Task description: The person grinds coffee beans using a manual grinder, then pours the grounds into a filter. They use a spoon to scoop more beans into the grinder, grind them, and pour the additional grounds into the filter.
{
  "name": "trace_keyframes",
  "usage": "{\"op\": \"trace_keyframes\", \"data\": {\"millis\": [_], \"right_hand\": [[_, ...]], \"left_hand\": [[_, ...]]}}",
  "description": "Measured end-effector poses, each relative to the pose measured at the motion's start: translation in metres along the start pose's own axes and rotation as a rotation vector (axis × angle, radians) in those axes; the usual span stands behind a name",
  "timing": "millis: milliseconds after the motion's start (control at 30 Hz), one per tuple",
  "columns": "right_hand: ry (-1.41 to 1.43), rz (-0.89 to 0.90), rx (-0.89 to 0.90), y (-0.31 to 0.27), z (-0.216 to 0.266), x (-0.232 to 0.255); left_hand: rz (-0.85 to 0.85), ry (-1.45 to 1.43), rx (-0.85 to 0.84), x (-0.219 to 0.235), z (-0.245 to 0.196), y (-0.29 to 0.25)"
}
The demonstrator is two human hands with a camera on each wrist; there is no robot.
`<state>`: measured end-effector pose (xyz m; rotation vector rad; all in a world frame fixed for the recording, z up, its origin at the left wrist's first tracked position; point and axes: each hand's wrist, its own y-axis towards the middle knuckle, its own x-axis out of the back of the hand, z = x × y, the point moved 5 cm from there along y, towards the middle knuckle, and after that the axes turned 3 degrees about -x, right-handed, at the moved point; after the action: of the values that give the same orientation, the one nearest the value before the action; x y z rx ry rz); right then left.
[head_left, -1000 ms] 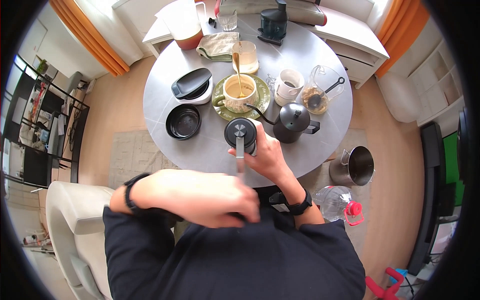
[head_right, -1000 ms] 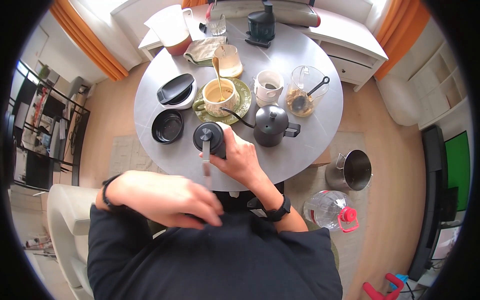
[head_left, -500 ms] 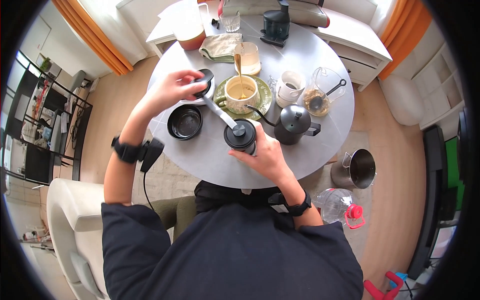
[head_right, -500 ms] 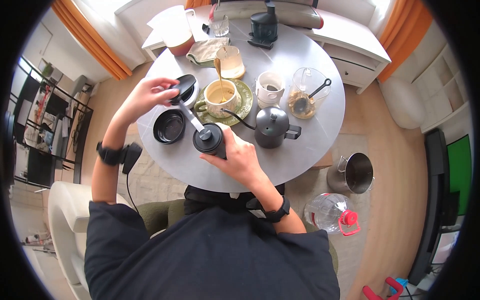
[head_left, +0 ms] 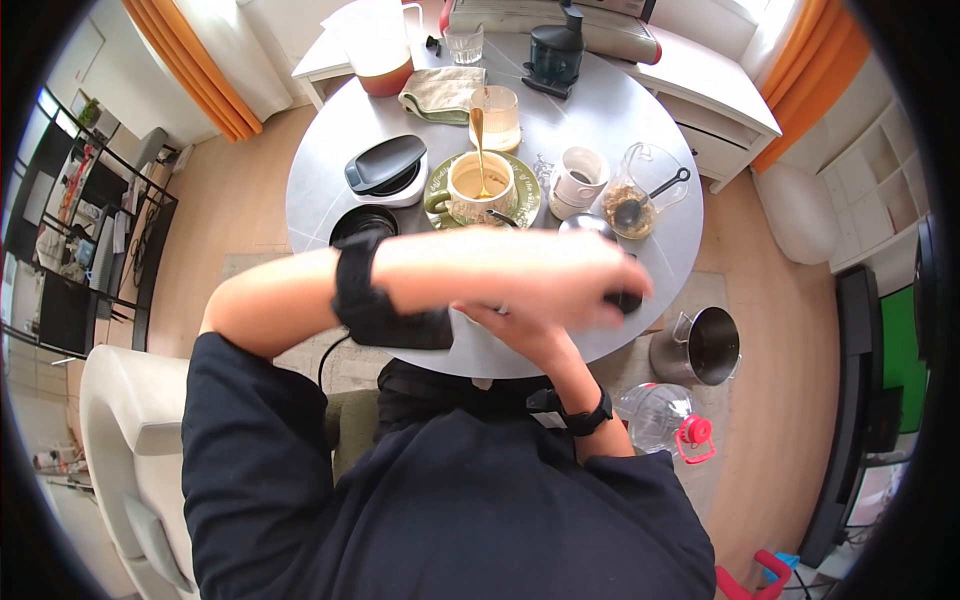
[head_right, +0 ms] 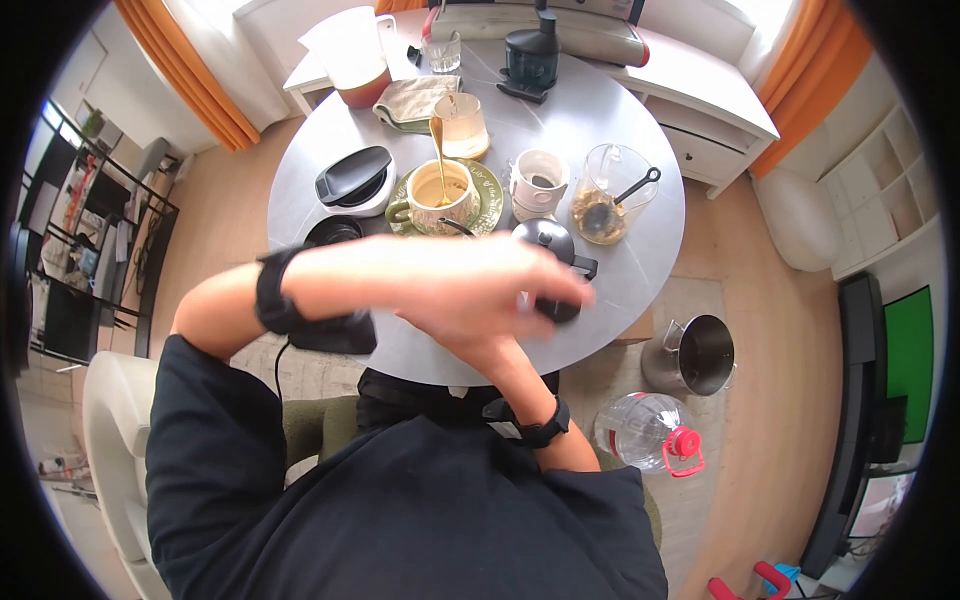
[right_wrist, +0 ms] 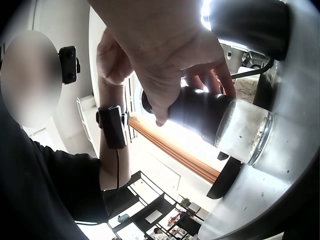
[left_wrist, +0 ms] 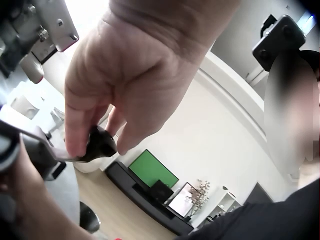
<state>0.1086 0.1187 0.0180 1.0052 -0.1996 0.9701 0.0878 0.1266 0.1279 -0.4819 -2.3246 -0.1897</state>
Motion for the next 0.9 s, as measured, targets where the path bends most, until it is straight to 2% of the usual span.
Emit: {"op": "trace_keyframes", "data": {"millis": [67, 133, 200, 267, 333, 400, 467, 500, 533, 667, 733, 867, 900], "right_hand": [[-0.026, -0.033, -0.170, -0.001, 0.011, 0.019], [0.060, -0.004, -0.329, 0.000, -0.006, 0.005], [0.034, -0.013, -0.311, 0.002, -0.006, 0.005], [0.054, -0.009, -0.328, 0.002, -0.007, 0.005], [0.031, -0.023, -0.279, 0.005, -0.004, 0.008], [0.044, -0.036, -0.277, 0.004, -0.003, 0.007], [0.047, -0.038, -0.281, 0.004, -0.003, 0.007], [0.045, -0.034, -0.286, 0.004, -0.003, 0.007], [0.042, -0.030, -0.291, 0.004, -0.003, 0.007], [0.043, -0.034, -0.300, 0.002, -0.003, 0.007], [0.052, -0.033, -0.315, 0.000, -0.006, 0.006], [0.035, -0.041, -0.305, 0.000, -0.006, 0.006], [0.041, -0.037, -0.307, 0.000, -0.006, 0.006]], "left_hand": [[0.191, -0.092, -0.043, -0.023, -0.019, -0.020], [0.308, -0.206, -0.151, -0.031, -0.035, -0.053], [0.412, -0.256, -0.017, -0.032, -0.036, -0.089], [0.391, -0.316, 0.017, -0.025, -0.027, -0.124], [0.320, -0.397, 0.221, -0.011, -0.014, -0.153], [0.174, -0.390, 0.309, 0.004, 0.010, -0.181], [0.010, -0.480, 0.532, 0.020, 0.040, -0.204], [-0.089, -0.496, 0.592, 0.033, 0.048, -0.206], [-0.190, -0.511, 0.650, 0.047, 0.057, -0.207], [-0.605, -0.378, 0.666, 0.083, 0.104, -0.190], [-0.638, -0.453, 0.626, 0.089, 0.116, -0.156], [-0.462, -0.239, 0.487, 0.089, 0.123, -0.076], [-0.406, -0.199, 0.449, 0.086, 0.109, -0.058]]}}
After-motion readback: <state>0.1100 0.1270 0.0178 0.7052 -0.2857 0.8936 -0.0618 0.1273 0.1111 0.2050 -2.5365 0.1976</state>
